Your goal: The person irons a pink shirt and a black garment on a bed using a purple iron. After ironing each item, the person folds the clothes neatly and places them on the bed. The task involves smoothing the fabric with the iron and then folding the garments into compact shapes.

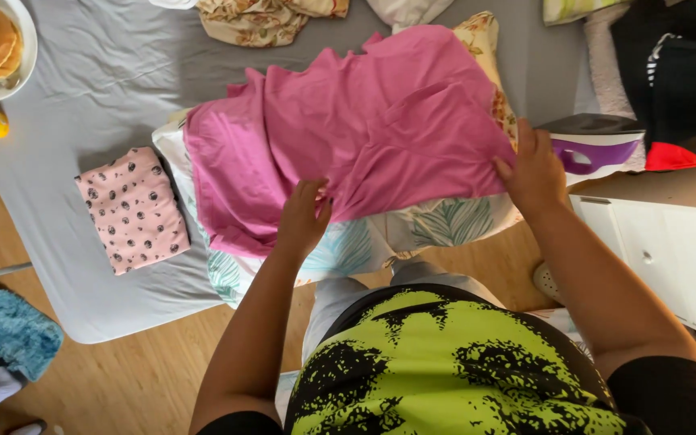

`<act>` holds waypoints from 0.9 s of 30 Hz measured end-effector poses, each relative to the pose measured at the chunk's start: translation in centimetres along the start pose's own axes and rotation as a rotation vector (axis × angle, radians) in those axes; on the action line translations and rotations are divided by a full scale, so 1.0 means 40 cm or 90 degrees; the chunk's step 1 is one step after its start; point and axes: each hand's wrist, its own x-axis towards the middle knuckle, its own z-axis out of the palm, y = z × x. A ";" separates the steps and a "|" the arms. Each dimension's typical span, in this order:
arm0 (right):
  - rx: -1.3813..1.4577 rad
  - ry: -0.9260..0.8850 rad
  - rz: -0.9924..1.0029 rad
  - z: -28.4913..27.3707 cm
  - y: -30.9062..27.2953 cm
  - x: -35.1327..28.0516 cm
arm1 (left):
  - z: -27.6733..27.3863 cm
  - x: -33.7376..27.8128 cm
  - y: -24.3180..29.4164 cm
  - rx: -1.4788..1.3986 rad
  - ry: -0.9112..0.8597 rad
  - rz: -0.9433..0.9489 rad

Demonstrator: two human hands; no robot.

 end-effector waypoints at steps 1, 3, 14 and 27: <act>0.000 -0.004 -0.003 0.023 -0.025 0.000 | -0.021 -0.020 -0.045 -0.001 0.001 -0.005; -0.072 0.344 -0.236 0.083 -0.105 -0.005 | -0.087 -0.076 -0.150 0.051 -0.001 0.053; 0.130 -0.063 -0.593 0.250 -0.882 -0.091 | -0.440 -0.187 -0.428 0.245 -0.284 0.072; 0.060 -0.267 -0.379 0.350 -1.077 -0.050 | -0.235 0.132 -0.945 -0.349 0.015 -0.437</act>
